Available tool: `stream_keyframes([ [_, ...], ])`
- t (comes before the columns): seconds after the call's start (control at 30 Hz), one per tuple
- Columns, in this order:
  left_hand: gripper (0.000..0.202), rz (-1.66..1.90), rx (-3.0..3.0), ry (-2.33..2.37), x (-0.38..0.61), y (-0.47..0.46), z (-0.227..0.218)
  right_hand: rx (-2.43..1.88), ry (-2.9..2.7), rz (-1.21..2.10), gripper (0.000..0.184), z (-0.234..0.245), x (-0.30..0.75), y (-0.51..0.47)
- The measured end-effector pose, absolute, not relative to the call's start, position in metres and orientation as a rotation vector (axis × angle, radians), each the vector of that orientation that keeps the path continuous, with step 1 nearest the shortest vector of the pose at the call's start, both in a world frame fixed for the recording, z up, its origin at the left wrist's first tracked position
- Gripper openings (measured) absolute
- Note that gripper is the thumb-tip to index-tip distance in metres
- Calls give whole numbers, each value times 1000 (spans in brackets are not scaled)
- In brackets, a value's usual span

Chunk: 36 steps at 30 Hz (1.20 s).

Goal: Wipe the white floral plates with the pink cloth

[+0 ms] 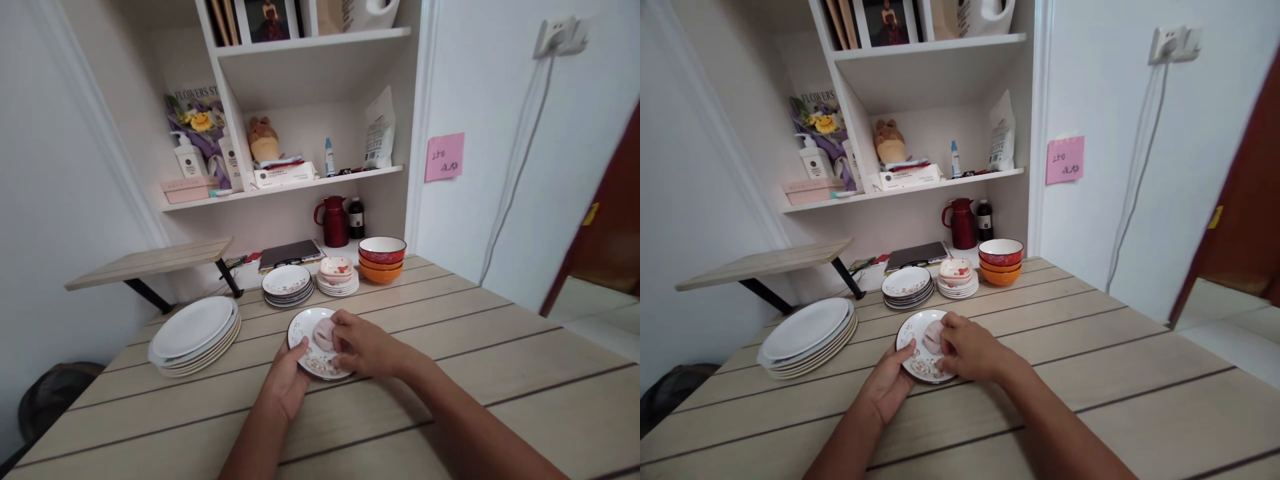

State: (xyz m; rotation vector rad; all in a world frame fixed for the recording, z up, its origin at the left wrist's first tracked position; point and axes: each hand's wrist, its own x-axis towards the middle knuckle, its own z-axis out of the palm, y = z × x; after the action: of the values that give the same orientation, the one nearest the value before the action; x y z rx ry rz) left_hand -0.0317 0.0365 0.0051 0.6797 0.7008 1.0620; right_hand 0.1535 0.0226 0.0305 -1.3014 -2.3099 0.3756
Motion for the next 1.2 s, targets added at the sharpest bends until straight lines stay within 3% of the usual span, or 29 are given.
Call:
stream_keyframes([
  [0.1, 55, 1058, 683, 705, -32, 36, 5, -1377, -2258, 345, 28, 29, 152, 28],
  [0.23, 58, 1060, 680, 673, -34, 39, 1, -1434, -2177, 267, 37, 20, 146, 40],
  [0.4, 57, 1055, 678, 649, -34, 39, 1, -1495, -2131, 117, 11, 14, 141, 45],
  [0.47, 55, 1057, 673, 677, -34, 38, 2, -1528, -2145, 61, 8, 14, 139, 44],
  [0.63, 51, 1055, 651, 707, -32, 38, 4, -1569, -2172, -11, 48, 16, 135, 42],
  [0.73, 51, 1054, 644, 694, -32, 40, 1, -1539, -2220, -46, 39, 13, 134, 43],
  [0.87, 51, 1053, 641, 693, -33, 42, -2, -1466, -2177, 19, 27, 10, 138, 46],
  [1.07, 50, 1038, 613, 662, -34, 44, -3, -1271, -2240, 347, 34, 16, 153, 36],
  [1.2, 53, 1055, 612, 616, -34, 42, -4, -1231, -2243, 399, 53, 10, 153, 36],
])
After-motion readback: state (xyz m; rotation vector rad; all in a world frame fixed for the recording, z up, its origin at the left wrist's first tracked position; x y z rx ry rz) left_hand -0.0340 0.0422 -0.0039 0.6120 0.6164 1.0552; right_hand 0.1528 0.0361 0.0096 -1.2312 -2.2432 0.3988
